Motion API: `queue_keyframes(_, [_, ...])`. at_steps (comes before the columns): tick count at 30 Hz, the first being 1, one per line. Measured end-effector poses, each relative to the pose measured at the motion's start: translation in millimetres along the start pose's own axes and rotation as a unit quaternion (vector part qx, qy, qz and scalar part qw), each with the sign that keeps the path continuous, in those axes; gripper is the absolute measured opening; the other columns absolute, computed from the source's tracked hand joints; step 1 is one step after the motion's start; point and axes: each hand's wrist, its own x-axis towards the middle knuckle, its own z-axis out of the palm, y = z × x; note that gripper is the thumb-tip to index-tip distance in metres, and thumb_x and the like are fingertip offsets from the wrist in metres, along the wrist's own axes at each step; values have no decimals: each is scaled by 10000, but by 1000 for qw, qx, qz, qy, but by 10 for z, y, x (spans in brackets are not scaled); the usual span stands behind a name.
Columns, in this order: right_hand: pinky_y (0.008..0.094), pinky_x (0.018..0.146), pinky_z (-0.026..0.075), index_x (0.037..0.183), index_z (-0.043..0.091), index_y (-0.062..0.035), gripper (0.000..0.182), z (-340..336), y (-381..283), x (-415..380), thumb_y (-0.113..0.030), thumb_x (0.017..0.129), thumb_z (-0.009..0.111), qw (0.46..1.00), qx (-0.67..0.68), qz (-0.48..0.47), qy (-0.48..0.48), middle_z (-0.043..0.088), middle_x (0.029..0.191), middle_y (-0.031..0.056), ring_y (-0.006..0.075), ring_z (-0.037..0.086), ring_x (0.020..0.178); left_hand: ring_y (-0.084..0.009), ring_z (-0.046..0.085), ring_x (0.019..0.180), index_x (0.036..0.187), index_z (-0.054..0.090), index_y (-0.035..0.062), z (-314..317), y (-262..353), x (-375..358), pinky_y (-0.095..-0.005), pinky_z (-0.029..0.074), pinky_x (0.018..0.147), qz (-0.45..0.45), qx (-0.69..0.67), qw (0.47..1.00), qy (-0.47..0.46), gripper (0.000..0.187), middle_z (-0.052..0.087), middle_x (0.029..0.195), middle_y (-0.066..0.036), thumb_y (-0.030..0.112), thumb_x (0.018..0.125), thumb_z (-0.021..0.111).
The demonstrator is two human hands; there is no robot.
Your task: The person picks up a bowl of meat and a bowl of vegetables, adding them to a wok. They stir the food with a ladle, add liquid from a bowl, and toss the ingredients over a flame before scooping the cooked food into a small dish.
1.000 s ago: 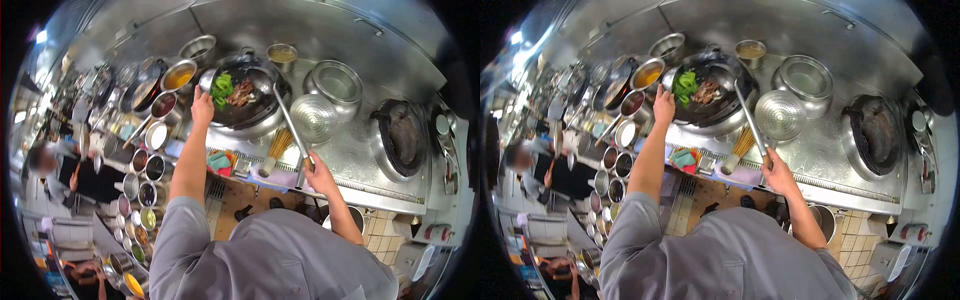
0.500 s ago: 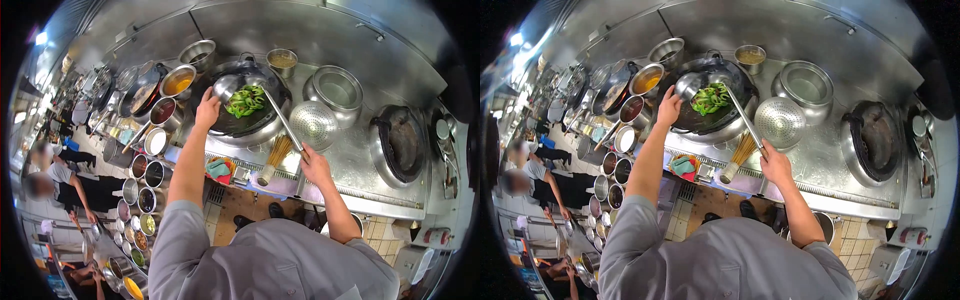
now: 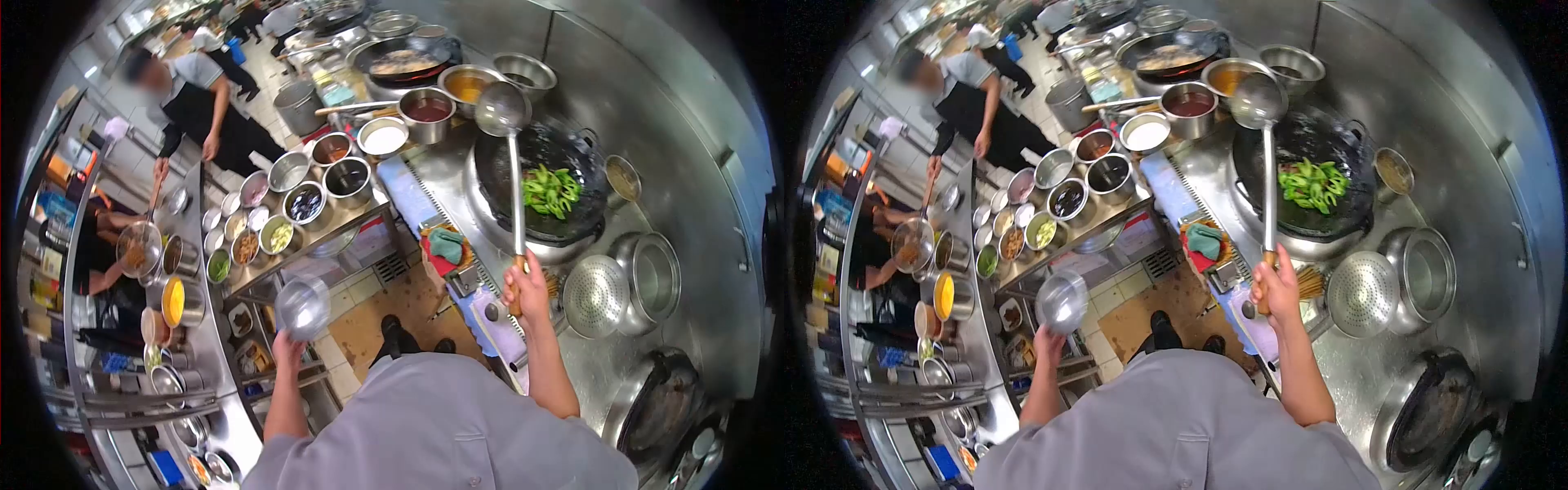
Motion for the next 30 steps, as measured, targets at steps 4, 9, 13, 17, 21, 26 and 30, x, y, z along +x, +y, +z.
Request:
queue_keyframes(4, [233,418,369,1405,166,-138,613,517,69,465,-91,889,492,987,-62,71,-131,460,708,38,93,415,470,-158,527,657,941,547,22,-1917,-486,-1125,-269,452,545,162,-123,920,336,231,566,837,-57,213,826,482])
queue_keyframes(9, [238,405,356,1377,229,-55,567,1331,236,1117,-84,877,495,947,-193,106,-233,470,675,27,92,412,456,-163,540,581,920,547,-14,-2711,-772,-1774,-237,433,498,213,-251,770,547,261,575,736,-76,210,895,414])
queue_keyframes(13, [264,415,390,1339,319,-16,537,1903,674,1644,-121,857,530,909,-339,65,-232,531,699,55,109,451,438,-191,561,893,1199,441,3,-2950,-859,-1419,-327,489,784,294,-297,800,431,530,567,1103,-145,450,914,428])
queue_keyframes(17, [350,595,497,1290,383,27,519,2207,1080,2120,-164,836,544,838,-509,-16,-198,615,906,178,243,615,647,-198,566,919,1281,398,81,-2299,-410,-824,-315,489,768,171,-284,894,302,655,527,1219,-119,572,852,462])
queue_keyframes(21, [385,972,368,1261,403,65,517,2417,1145,2302,-197,833,523,801,-565,-63,-186,503,1188,281,380,468,1140,-174,594,867,1269,437,100,-1437,-280,-36,-280,493,705,-2,-114,963,242,634,542,1209,-92,574,850,473])
queue_keyframes(26, [336,609,434,1329,310,33,536,2602,1040,2371,-154,865,502,828,-525,28,-194,530,884,146,238,529,710,-162,618,773,1159,532,78,-552,-373,959,-277,465,589,-175,228,958,22,430,605,1060,-65,392,866,533])
queue_keyframes(30, [240,392,368,1205,393,-51,322,2795,741,2265,-137,905,472,919,-276,225,-171,487,694,27,94,434,472,-132,606,701,1088,569,60,132,-533,1709,-299,462,547,-147,318,929,-119,298,647,875,-61,275,887,528])
